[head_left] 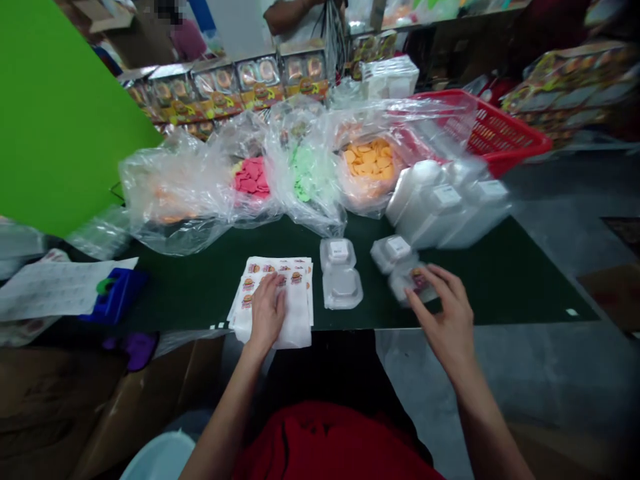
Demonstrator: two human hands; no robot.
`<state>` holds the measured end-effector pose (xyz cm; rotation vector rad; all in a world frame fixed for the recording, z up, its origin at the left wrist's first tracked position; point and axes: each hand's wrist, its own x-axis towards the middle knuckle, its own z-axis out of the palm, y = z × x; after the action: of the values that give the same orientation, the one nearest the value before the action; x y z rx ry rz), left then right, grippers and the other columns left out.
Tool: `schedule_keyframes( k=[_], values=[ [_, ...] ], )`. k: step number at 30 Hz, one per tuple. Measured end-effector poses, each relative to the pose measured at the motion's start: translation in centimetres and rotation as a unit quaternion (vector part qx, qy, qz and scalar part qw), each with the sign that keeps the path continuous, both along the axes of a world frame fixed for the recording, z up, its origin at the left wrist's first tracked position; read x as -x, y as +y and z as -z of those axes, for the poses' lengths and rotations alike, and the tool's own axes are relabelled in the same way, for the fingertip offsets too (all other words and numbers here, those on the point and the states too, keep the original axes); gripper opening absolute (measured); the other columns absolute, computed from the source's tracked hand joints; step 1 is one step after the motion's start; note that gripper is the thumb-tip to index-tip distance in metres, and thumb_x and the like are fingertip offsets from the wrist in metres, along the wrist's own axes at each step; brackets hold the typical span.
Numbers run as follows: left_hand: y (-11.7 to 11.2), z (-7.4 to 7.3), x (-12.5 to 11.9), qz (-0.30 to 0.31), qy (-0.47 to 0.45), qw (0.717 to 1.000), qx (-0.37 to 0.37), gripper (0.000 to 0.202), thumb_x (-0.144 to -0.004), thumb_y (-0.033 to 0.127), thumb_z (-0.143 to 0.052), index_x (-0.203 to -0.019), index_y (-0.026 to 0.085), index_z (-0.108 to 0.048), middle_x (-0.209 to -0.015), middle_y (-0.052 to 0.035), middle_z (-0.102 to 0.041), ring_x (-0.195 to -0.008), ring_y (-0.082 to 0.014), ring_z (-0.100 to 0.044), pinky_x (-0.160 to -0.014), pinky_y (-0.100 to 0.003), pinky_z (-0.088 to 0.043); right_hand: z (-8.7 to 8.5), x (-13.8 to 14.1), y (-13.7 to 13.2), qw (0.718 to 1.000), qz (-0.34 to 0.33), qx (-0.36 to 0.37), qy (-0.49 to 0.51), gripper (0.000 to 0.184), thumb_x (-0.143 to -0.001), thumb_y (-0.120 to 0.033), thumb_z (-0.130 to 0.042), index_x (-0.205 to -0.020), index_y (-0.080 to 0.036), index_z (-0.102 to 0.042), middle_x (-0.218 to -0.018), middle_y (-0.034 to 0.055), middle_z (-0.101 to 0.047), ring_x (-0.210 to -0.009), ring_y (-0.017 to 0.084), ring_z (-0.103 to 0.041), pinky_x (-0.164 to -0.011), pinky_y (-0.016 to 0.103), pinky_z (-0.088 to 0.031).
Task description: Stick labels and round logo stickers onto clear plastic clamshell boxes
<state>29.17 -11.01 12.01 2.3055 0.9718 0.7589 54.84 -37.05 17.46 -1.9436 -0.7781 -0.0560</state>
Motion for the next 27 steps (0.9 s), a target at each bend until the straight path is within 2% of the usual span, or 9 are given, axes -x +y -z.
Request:
schedule_keyframes(
  k=[2,3,6,9,11,13,16,22,27],
  values=[
    [0.1,1.2,1.0,0.005,0.040,0.999,-0.021,0.043,-0.102,0.030,-0.050,-0.142,0.021,-0.062,-0.158,-0.0152,-0.056,-0.152,-0.0342,-0.046,-0.127,-0.061,-0.032,0.0,4.2,0.4,0.991,-0.022,-0.045,0.122,0.027,-0.097,-0.046,-0.068,-0.114,-0.028,-0.078,-0.121,0.0109,-0.075,-0.116,0.031,-0.069,-0.109,0.053,-0.052],
    [0.0,1.7,1.5,0.006,0.052,0.998,-0.019,0.045,-0.103,0.029,-0.049,-0.146,0.023,-0.059,-0.160,-0.0142,-0.054,-0.155,-0.0340,-0.043,-0.128,-0.062,-0.030,0.5,6.4,0.9,0.972,-0.079,-0.026,0.222,0.026,-0.098,-0.048,-0.068,-0.108,-0.028,-0.079,-0.113,0.0095,-0.078,-0.107,0.030,-0.073,-0.102,0.050,-0.056],
    [-0.9,2.4,2.7,0.033,0.068,0.997,-0.002,0.048,-0.105,0.029,-0.046,-0.153,0.026,-0.053,-0.162,-0.0114,-0.053,-0.157,-0.0316,-0.040,-0.129,-0.063,-0.028,3.5,12.2,2.9,0.867,-0.204,0.002,0.454,0.037,-0.087,-0.056,-0.078,-0.102,-0.022,-0.082,-0.102,0.0115,-0.082,-0.098,0.031,-0.077,-0.092,0.048,-0.062],
    [-2.1,2.0,3.7,0.074,0.069,0.995,0.014,0.048,-0.107,0.028,-0.043,-0.155,0.026,-0.051,-0.162,-0.0102,-0.053,-0.158,-0.0282,-0.039,-0.131,-0.060,-0.027,6.1,15.2,5.4,0.808,-0.181,-0.033,0.560,0.051,-0.075,-0.057,-0.086,-0.109,-0.020,-0.080,-0.106,0.0128,-0.082,-0.095,0.029,-0.078,-0.082,0.044,-0.064],
    [-2.6,1.7,4.1,0.090,0.066,0.993,0.021,0.047,-0.107,0.027,-0.042,-0.154,0.026,-0.051,-0.162,-0.0097,-0.054,-0.158,-0.0267,-0.039,-0.132,-0.058,-0.026,6.6,15.9,7.0,0.791,-0.165,-0.046,0.587,0.051,-0.073,-0.056,-0.087,-0.107,-0.019,-0.080,-0.099,0.0112,-0.081,-0.085,0.026,-0.077,-0.070,0.037,-0.064],
    [-2.8,1.5,4.5,0.098,0.058,0.993,0.026,0.046,-0.107,0.027,-0.044,-0.152,0.026,-0.053,-0.161,-0.0095,-0.054,-0.158,-0.0263,-0.039,-0.132,-0.058,-0.026,6.3,16.0,8.5,0.796,-0.168,-0.050,0.579,0.045,-0.074,-0.054,-0.085,-0.099,-0.018,-0.079,-0.086,0.0072,-0.078,-0.072,0.021,-0.073,-0.057,0.030,-0.059],
    [-2.3,1.5,4.8,0.104,0.031,0.993,0.038,0.044,-0.108,0.027,-0.045,-0.151,0.026,-0.053,-0.159,-0.0096,-0.056,-0.155,-0.0255,-0.044,-0.132,-0.057,-0.025,5.5,15.9,10.8,0.831,-0.191,-0.047,0.521,0.034,-0.079,-0.052,-0.079,-0.088,-0.019,-0.075,-0.070,0.0005,-0.068,-0.055,0.015,-0.059,-0.044,0.024,-0.045],
    [0.0,0.8,4.2,0.107,-0.010,0.994,0.036,0.035,-0.106,0.028,-0.053,-0.139,0.026,-0.064,-0.150,-0.0091,-0.065,-0.145,-0.0259,-0.055,-0.131,-0.059,-0.029,5.8,16.0,15.2,0.869,-0.194,-0.070,0.449,0.033,-0.085,-0.052,-0.068,-0.085,-0.020,-0.072,-0.071,0.0007,-0.068,-0.065,0.018,-0.058,-0.055,0.027,-0.046],
    [1.0,-0.7,2.5,0.119,-0.022,0.993,-0.005,0.022,-0.104,0.028,-0.058,-0.116,0.023,-0.077,-0.124,-0.0101,-0.076,-0.122,-0.0258,-0.069,-0.112,-0.048,-0.053,6.6,16.2,16.7,0.879,-0.211,-0.071,0.422,0.031,-0.086,-0.051,-0.066,-0.082,-0.020,-0.069,-0.070,-0.0002,-0.065,-0.066,0.018,-0.055,-0.061,0.028,-0.046]
  ],
)
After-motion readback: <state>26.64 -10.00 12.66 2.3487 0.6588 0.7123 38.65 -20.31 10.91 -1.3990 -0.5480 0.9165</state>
